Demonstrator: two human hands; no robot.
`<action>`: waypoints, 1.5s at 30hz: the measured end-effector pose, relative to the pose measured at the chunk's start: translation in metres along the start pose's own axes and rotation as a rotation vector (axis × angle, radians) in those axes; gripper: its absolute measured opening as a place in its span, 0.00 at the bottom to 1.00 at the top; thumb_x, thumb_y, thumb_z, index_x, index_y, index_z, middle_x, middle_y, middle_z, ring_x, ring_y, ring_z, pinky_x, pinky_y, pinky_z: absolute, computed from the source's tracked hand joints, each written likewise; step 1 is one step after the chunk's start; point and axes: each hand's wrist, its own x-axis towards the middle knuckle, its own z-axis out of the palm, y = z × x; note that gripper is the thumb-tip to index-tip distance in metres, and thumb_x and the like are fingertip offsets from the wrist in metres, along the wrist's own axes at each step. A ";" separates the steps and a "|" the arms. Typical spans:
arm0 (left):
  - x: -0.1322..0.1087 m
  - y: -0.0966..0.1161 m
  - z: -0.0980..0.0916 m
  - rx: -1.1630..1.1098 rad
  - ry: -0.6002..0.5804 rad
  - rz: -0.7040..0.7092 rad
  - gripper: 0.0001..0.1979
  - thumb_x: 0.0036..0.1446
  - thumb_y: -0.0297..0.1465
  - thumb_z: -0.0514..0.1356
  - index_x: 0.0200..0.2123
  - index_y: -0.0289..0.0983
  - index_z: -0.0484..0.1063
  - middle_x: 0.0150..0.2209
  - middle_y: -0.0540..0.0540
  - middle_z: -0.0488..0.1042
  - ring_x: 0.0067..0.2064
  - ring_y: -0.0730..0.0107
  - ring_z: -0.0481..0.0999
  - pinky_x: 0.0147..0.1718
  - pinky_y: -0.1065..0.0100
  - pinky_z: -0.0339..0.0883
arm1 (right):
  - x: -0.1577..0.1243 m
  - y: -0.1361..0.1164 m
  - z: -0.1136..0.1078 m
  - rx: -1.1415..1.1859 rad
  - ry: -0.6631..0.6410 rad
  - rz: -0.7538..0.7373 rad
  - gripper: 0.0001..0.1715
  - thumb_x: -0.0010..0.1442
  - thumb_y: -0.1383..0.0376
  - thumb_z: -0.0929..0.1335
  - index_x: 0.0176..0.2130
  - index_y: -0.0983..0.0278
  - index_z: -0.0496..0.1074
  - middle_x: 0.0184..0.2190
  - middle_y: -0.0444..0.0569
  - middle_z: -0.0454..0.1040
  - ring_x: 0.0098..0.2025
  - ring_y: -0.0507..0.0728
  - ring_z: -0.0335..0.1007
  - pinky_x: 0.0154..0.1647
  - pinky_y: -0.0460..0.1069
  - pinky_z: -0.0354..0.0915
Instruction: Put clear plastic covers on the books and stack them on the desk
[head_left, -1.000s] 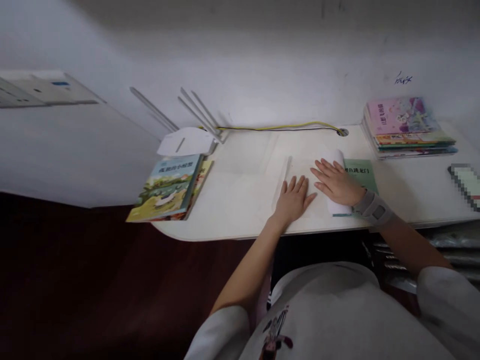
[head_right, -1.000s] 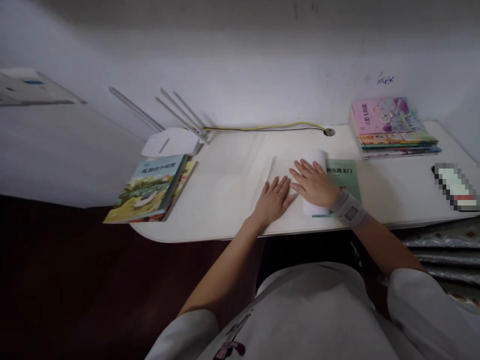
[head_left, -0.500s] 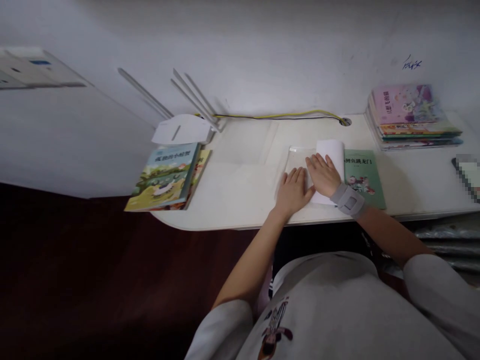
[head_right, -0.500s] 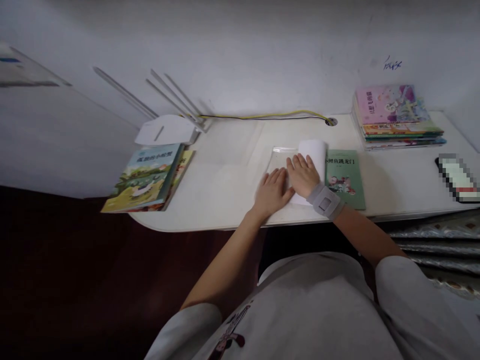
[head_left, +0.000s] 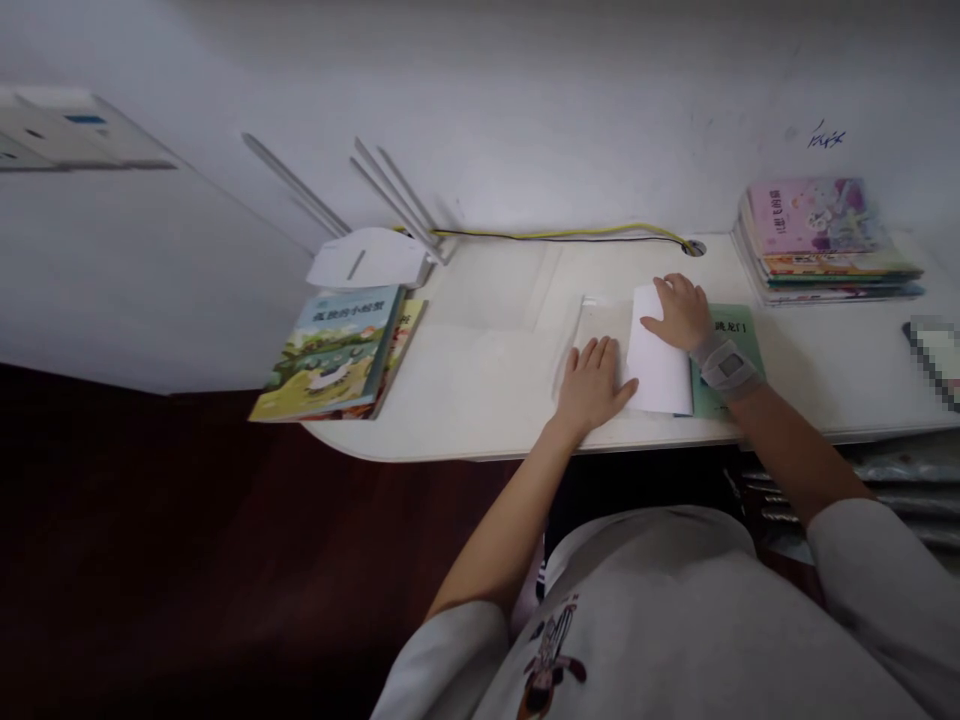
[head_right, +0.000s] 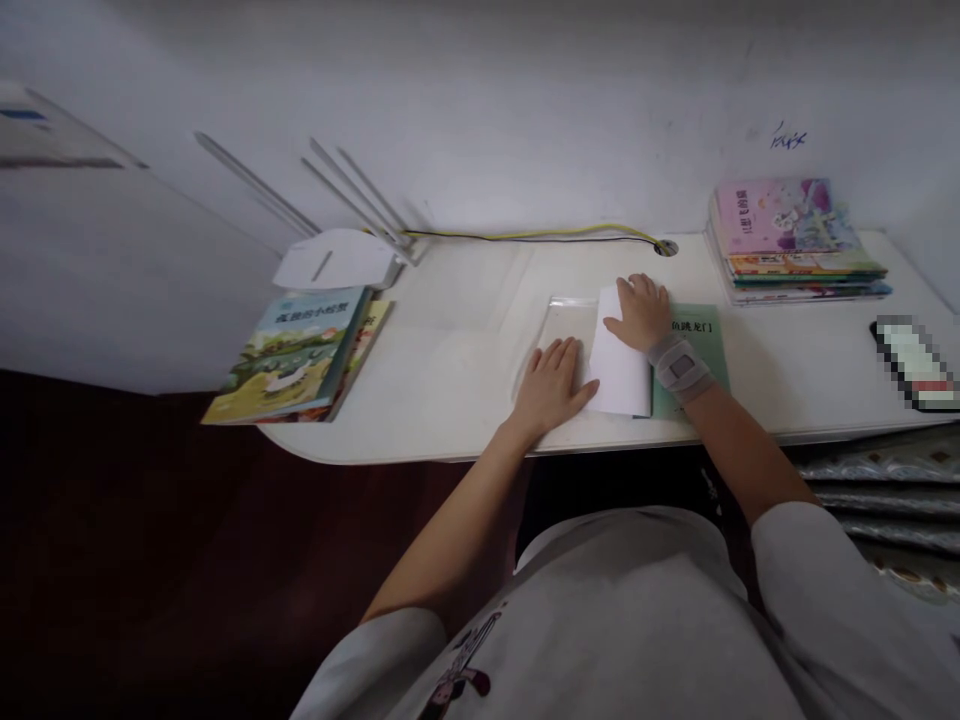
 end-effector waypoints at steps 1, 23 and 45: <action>0.000 0.000 0.000 -0.001 -0.003 -0.001 0.37 0.62 0.45 0.51 0.66 0.26 0.52 0.67 0.32 0.55 0.68 0.48 0.52 0.65 0.47 0.43 | -0.002 -0.001 0.000 -0.019 0.017 0.002 0.34 0.58 0.56 0.67 0.57 0.71 0.63 0.59 0.68 0.62 0.61 0.72 0.56 0.59 0.68 0.52; 0.000 0.004 0.002 0.078 -0.032 -0.021 0.37 0.64 0.48 0.46 0.67 0.27 0.50 0.68 0.35 0.52 0.69 0.51 0.49 0.65 0.46 0.42 | -0.003 -0.007 0.004 -0.125 -0.082 -0.071 0.29 0.58 0.54 0.67 0.50 0.74 0.70 0.54 0.68 0.65 0.58 0.71 0.56 0.58 0.63 0.54; -0.001 0.004 0.003 0.058 -0.018 -0.011 0.36 0.65 0.46 0.46 0.66 0.25 0.51 0.67 0.33 0.53 0.69 0.50 0.50 0.65 0.46 0.44 | -0.002 -0.006 -0.001 -0.149 -0.190 -0.098 0.27 0.57 0.55 0.67 0.47 0.73 0.75 0.55 0.65 0.66 0.59 0.70 0.56 0.59 0.63 0.52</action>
